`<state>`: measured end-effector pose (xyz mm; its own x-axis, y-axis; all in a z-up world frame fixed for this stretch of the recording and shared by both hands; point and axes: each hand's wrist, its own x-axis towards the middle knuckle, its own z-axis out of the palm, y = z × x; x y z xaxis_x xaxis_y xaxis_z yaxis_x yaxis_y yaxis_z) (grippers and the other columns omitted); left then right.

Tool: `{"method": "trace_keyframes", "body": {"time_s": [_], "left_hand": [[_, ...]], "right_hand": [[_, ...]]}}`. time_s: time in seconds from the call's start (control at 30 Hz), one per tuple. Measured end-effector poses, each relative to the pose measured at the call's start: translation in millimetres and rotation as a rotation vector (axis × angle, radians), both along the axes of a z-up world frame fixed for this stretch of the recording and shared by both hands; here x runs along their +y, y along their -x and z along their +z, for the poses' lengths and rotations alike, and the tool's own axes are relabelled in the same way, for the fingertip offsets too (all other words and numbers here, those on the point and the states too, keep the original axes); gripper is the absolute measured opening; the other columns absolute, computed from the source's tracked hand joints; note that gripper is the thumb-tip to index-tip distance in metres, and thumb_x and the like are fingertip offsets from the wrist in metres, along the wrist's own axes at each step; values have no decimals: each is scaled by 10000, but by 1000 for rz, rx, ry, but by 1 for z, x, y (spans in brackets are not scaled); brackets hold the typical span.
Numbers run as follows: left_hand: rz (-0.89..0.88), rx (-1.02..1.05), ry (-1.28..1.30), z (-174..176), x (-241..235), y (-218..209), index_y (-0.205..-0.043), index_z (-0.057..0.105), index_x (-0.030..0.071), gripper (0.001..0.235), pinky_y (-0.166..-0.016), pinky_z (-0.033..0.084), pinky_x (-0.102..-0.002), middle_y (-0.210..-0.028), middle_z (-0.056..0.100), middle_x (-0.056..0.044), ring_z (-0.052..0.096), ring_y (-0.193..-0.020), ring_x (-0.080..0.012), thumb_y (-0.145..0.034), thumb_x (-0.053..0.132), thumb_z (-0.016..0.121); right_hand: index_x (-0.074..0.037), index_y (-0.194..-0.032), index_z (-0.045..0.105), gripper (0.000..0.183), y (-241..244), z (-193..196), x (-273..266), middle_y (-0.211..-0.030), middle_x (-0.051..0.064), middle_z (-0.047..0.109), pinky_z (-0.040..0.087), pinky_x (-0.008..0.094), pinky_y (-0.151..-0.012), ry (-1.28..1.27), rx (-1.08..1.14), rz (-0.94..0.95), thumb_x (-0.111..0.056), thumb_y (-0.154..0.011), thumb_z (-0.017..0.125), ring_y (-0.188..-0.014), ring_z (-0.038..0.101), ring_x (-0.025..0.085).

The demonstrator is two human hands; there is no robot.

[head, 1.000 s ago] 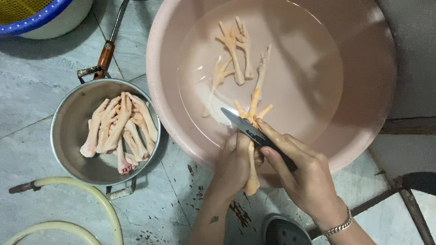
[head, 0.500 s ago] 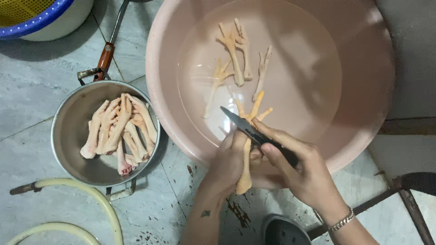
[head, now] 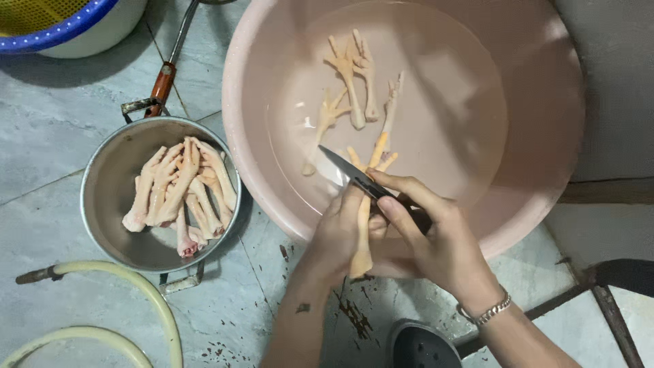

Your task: The person washes chicken feet in a basin of water, transfers them to a pot, and uses a knife to trim the feet before rinsing them under a faucet.

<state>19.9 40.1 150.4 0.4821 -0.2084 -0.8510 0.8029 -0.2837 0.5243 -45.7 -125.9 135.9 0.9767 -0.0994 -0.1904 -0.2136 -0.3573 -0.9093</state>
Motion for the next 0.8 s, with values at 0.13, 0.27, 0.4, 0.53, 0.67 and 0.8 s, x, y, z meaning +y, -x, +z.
{"method": "trace_keyframes", "body": {"time_s": [0.13,0.27,0.4,0.53,0.67,0.8], "left_hand": [[267,-148,616,-72,5,23,-1037,555,116,443,-683,437,-316,-783,496,-9,491,-703,-136,-1334,400,388],[289,-26,844,-80,21,22,-1069,512,152,502,-659,287,-352,-772,400,-4,320,-666,-165,-1350,539,360],[339,15,898,-82,18,24,-1096,523,137,498,-696,295,-358,-789,419,-12,351,-701,-176,-1356,532,367],[319,-55,920,-80,22,23,-1150,598,89,502,-673,352,-324,-786,483,7,403,-685,-144,-1365,488,383],[223,-179,103,-17,60,7,-1533,871,114,590,-1053,675,-411,-1244,879,-105,843,-1115,-264,-1214,470,525],[602,-349,-119,-58,167,-15,-1020,850,166,532,-547,410,-368,-759,698,-16,590,-620,-168,-1294,571,638]], "right_hand": [[-92,-1563,845,405,2,-28,-20,-1394,159,931,674,432,-1018,265,-235,37,-148,-1163,817,-1187,899,283],[-50,-1736,749,444,-23,11,-59,-1520,96,852,577,310,-904,367,-276,-61,-113,-1306,658,-1042,704,150],[-29,-1735,772,480,-43,4,-97,-916,35,694,506,347,-715,393,-199,-86,-289,-1387,568,-781,618,143],[-82,-1685,777,550,-74,-11,-113,-1209,79,767,543,373,-950,375,23,-43,-420,-1285,612,-1084,699,184],[-172,-1474,833,521,-120,-65,-147,-1529,78,891,565,467,-1227,471,320,-38,-570,-1142,780,-1560,765,281],[-87,-995,840,646,-142,-127,-168,-974,184,824,550,509,-855,746,178,-14,-654,-1261,682,-921,760,377]]}}
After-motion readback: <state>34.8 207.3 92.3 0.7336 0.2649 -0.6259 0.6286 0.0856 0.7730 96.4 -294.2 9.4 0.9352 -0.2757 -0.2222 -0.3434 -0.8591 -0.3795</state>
